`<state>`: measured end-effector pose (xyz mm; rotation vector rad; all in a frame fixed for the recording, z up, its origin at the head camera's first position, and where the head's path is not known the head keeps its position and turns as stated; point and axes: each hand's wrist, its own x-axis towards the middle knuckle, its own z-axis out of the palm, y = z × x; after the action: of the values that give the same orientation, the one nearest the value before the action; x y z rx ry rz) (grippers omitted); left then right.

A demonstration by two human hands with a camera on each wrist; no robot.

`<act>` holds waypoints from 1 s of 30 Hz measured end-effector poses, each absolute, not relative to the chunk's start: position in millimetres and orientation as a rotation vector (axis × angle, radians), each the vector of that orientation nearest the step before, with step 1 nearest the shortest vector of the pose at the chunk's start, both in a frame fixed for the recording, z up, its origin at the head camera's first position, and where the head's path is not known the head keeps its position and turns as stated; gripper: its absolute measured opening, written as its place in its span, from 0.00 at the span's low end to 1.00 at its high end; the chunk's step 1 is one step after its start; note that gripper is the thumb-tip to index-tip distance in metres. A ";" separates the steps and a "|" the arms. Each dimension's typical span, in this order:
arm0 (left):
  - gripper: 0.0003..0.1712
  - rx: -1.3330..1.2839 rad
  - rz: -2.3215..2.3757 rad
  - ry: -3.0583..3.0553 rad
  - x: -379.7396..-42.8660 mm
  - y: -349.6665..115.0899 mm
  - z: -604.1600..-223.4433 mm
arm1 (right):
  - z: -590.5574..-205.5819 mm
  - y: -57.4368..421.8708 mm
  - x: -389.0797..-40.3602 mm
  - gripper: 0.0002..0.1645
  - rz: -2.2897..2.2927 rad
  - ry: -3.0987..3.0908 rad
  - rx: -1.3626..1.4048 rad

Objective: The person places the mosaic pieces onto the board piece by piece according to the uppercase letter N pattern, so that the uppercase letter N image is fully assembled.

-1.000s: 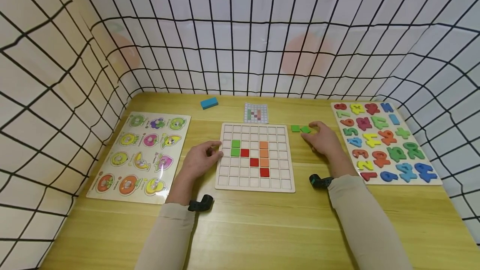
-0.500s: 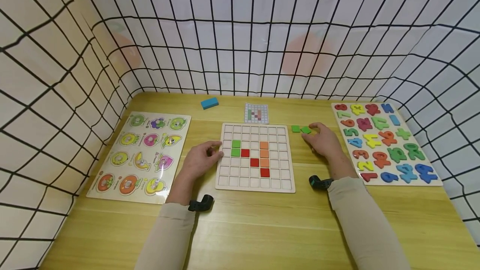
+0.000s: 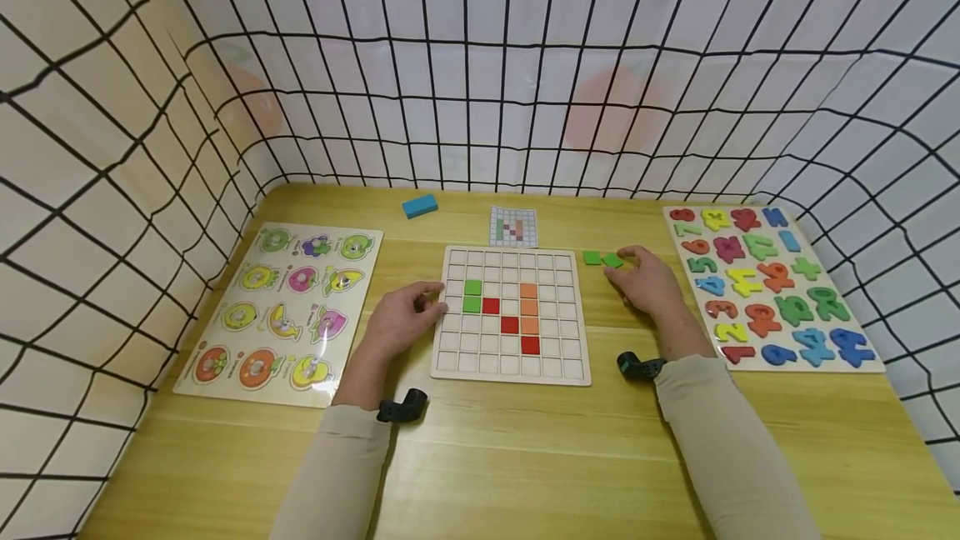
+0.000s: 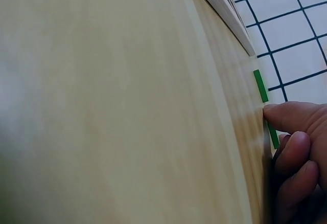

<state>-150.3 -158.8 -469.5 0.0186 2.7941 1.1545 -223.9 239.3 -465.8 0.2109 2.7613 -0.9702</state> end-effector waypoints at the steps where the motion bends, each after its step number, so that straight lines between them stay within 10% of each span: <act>1: 0.23 0.019 1.153 2.794 -150.4 -158.6 -469.2 | -465.6 239.0 -223.6 0.36 -0.973 2.760 0.217; 30: 0.24 0.024 1.148 2.789 -151.0 -158.9 -469.5 | -470.8 238.3 -221.4 0.29 -0.999 2.804 0.211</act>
<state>-151.0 -158.9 -469.5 0.0243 2.7892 1.1477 -221.4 238.3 -470.8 0.2106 2.8037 -0.9994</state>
